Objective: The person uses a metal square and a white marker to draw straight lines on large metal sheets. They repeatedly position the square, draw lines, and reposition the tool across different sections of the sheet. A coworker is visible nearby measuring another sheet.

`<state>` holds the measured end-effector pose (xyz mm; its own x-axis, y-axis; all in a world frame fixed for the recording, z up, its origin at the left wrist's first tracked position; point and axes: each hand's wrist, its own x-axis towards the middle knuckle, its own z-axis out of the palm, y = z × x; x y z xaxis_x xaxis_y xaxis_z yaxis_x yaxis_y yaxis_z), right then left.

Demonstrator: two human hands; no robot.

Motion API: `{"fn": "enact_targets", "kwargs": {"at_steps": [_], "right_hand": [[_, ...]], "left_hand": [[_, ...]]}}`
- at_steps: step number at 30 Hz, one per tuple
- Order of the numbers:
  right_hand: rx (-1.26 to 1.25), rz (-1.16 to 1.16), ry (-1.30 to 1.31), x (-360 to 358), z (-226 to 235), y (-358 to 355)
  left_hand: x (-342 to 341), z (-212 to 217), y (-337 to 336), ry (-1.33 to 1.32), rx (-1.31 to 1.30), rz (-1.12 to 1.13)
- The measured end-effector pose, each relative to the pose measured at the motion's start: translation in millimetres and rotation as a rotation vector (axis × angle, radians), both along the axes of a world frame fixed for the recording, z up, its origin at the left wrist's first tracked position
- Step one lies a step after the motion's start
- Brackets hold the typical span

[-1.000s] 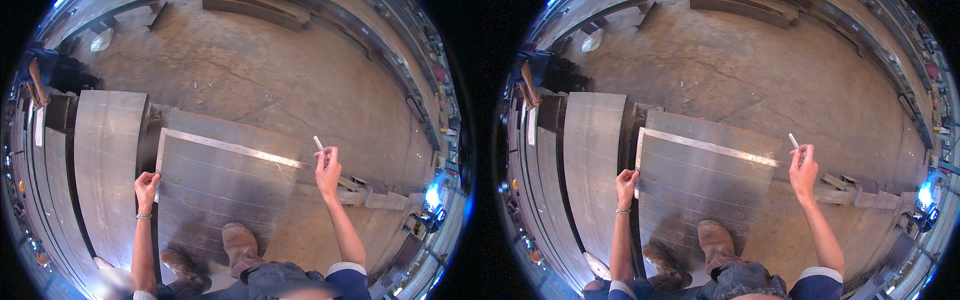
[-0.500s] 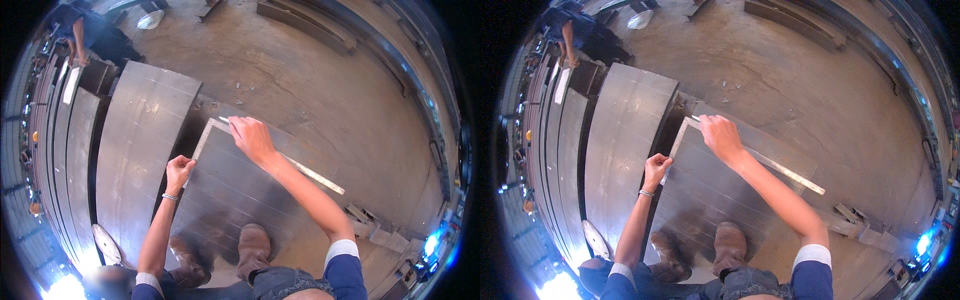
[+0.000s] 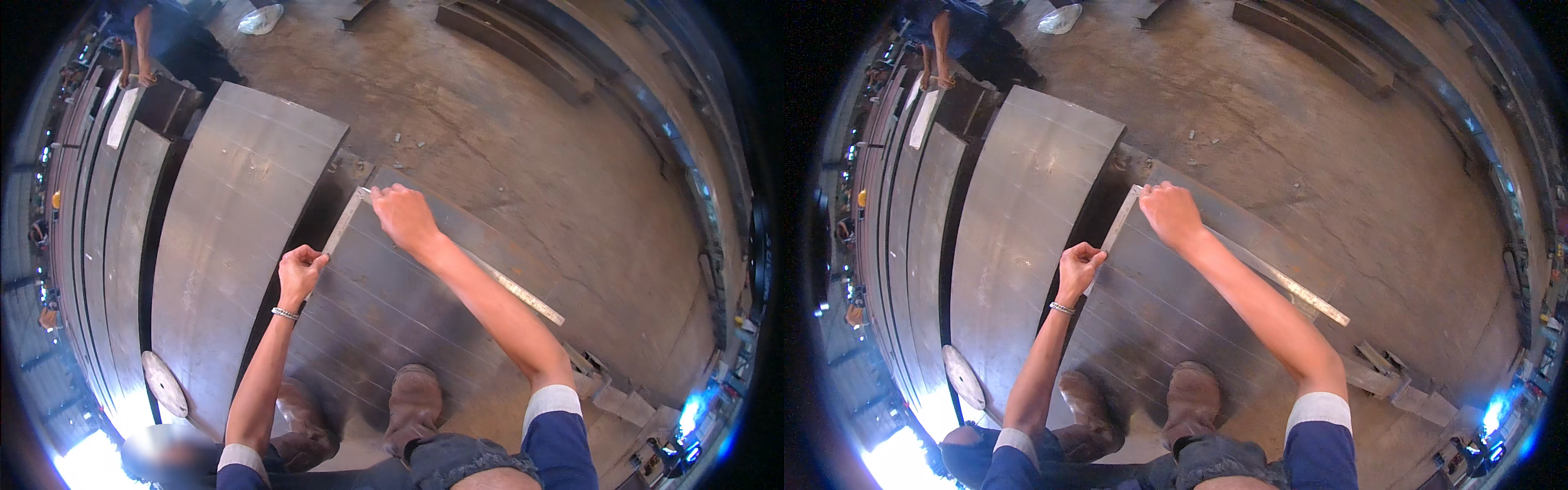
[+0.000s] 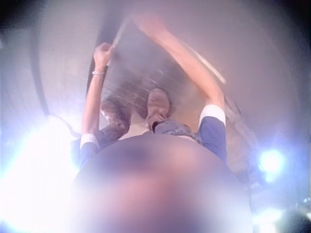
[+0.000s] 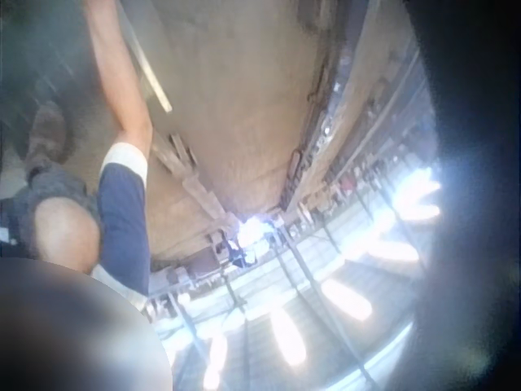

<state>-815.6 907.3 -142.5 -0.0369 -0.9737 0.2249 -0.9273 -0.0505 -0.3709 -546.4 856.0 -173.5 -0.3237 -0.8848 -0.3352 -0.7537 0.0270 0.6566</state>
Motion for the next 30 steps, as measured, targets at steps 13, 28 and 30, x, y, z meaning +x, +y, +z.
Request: {"fn": "enact_targets", "kwargs": {"at_steps": [13, 28, 30], "right_hand": [[0.450, 0.057, 0.206, -80, 73, 175], [0.585, -0.617, 0.152, -151, 69, 348], [0.554, -0.741, -0.042, -141, 57, 348]], "left_hand": [[7, -9, -6, -0.020, -0.050, -0.045], [10, -4, -6, -0.099, -0.069, -0.114], [6, 5, -4, -0.144, -0.091, -0.130]]}}
